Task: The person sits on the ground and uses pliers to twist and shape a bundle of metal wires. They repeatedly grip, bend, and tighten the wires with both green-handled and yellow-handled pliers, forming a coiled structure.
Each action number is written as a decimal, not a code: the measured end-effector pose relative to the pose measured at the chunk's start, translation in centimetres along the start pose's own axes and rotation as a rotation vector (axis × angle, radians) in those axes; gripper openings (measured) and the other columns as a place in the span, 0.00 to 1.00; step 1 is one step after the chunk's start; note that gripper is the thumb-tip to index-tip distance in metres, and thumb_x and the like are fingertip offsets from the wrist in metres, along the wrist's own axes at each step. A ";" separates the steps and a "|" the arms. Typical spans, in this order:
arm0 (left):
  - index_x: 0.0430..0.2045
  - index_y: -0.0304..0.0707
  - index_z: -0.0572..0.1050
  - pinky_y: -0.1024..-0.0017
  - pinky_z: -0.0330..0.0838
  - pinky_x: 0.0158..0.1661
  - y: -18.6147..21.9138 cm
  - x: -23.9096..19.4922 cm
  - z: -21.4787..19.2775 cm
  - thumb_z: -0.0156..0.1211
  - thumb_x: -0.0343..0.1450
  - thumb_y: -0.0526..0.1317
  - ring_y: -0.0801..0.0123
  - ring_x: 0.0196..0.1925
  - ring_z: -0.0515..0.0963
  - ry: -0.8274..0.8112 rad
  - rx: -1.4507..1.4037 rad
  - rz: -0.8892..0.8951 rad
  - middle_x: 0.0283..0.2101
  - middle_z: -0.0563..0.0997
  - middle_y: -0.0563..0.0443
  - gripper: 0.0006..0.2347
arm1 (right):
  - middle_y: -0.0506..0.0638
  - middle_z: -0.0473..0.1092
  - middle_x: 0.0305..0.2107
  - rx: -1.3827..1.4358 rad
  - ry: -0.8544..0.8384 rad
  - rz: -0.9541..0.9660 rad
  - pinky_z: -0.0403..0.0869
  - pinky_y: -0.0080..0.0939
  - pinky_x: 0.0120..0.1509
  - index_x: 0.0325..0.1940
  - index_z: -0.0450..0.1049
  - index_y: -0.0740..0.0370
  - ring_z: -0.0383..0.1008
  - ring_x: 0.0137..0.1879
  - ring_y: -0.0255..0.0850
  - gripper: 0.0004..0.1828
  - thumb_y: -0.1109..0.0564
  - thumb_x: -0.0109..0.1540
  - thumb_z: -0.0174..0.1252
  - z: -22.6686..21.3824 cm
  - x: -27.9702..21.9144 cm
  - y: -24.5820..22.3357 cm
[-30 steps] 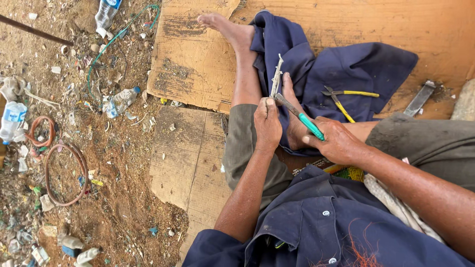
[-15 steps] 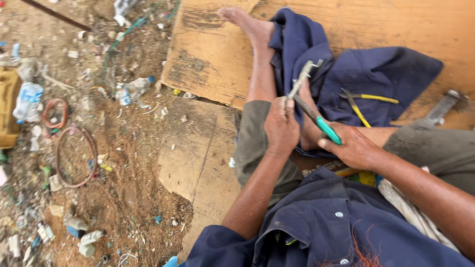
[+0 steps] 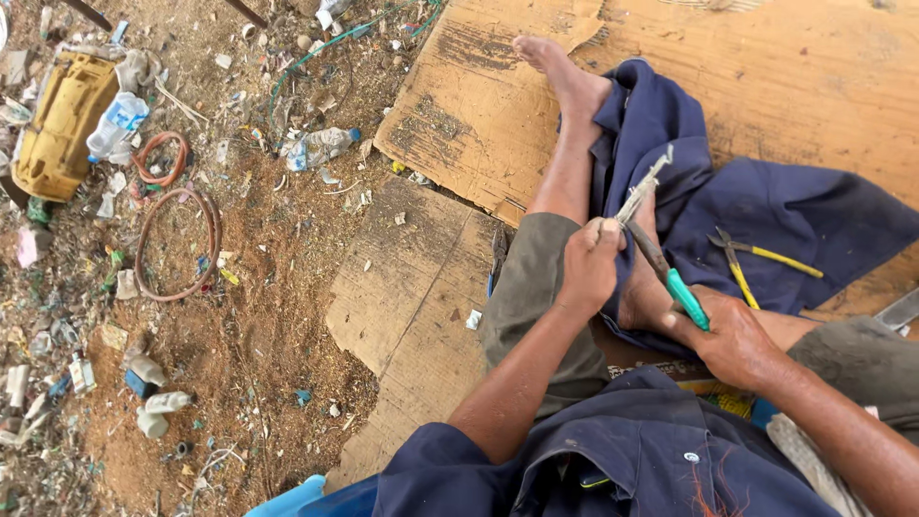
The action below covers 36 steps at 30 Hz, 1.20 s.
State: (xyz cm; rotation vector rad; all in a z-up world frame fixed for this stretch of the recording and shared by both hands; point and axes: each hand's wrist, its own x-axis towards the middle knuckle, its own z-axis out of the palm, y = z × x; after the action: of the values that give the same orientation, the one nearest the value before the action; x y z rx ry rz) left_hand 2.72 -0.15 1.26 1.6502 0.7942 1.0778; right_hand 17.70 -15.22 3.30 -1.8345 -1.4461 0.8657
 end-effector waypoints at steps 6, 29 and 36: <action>0.28 0.40 0.67 0.79 0.52 0.21 1.8 0.4 -3.3 0.47 0.81 0.51 0.80 0.19 0.55 -0.535 -1.280 -0.778 0.21 0.60 0.61 0.16 | 0.58 0.70 0.30 -0.069 0.035 -0.136 0.71 0.51 0.43 0.34 0.73 0.70 0.73 0.36 0.53 0.12 0.56 0.58 0.62 -1.3 0.3 0.7; 0.36 0.36 0.72 0.60 0.73 0.32 1.6 -0.2 -0.6 0.49 0.81 0.40 0.50 0.31 0.81 -0.067 0.283 0.097 0.29 0.79 0.43 0.08 | 0.60 0.70 0.31 -0.090 0.014 -0.007 0.71 0.52 0.45 0.34 0.74 0.70 0.74 0.37 0.56 0.13 0.54 0.59 0.62 -0.8 0.2 0.3; 0.34 0.33 0.72 0.76 0.58 0.24 0.6 -0.1 -2.8 0.53 0.79 0.47 0.79 0.19 0.58 -0.664 -1.238 -0.811 0.20 0.63 0.60 0.14 | 0.58 0.70 0.32 -0.129 -0.001 -0.065 0.71 0.53 0.45 0.35 0.74 0.69 0.75 0.38 0.56 0.10 0.57 0.58 0.63 -1.6 0.3 -0.8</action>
State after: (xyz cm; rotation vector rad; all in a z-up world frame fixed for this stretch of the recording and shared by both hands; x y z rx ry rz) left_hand 0.12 0.57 2.19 0.4271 0.1645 0.2187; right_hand 18.59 -14.87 4.84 -1.8691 -1.5857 0.7570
